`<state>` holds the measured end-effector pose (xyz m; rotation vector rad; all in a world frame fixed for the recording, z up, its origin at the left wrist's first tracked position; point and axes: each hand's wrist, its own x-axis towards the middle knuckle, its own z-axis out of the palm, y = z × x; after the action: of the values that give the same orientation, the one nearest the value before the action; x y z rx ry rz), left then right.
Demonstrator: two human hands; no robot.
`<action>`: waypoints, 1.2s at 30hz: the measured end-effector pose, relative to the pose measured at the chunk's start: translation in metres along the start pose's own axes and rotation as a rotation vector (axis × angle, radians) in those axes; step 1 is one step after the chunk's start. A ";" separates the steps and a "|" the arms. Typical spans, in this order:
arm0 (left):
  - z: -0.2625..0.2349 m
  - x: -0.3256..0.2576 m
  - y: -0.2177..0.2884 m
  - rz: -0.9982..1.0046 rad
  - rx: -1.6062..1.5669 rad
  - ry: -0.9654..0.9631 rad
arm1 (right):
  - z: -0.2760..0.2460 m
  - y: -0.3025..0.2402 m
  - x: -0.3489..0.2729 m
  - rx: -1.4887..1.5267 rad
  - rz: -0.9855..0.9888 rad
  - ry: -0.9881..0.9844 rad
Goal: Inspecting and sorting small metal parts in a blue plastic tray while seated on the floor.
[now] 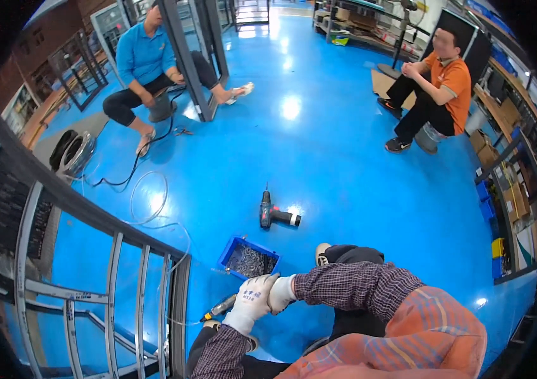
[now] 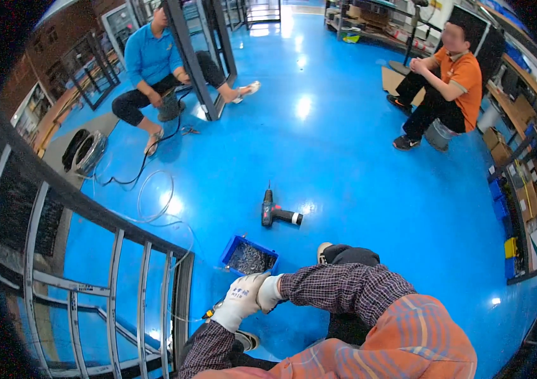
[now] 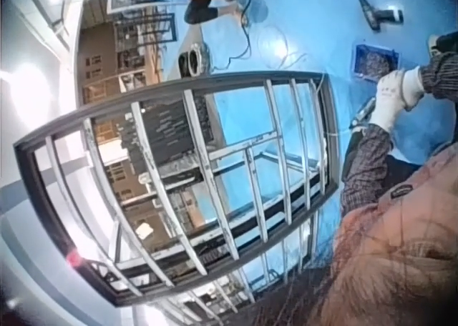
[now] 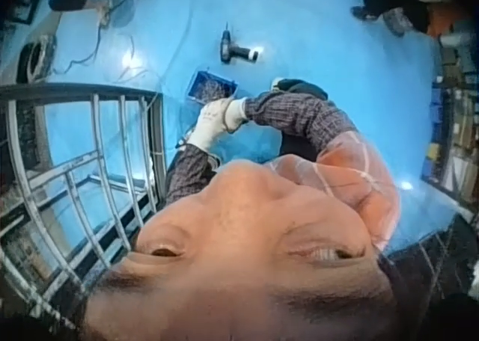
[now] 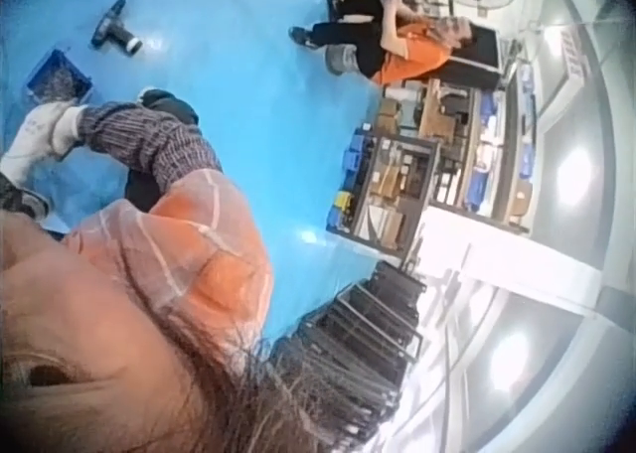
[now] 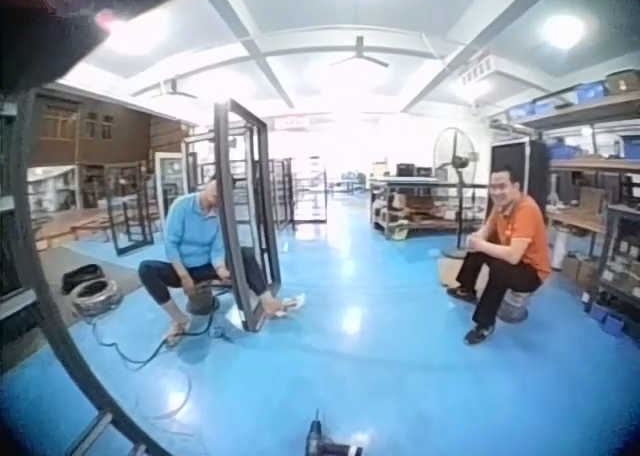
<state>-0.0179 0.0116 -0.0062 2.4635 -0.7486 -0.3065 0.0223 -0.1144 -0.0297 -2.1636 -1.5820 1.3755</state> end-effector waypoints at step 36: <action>-0.006 -0.002 0.003 -0.007 0.032 -0.021 | -0.007 -0.012 -0.010 0.058 0.023 -0.040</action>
<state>-0.0188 0.0135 0.0004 2.4970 -0.7590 -0.3257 0.0191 -0.1143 -0.0131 -2.1412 -1.5150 1.4614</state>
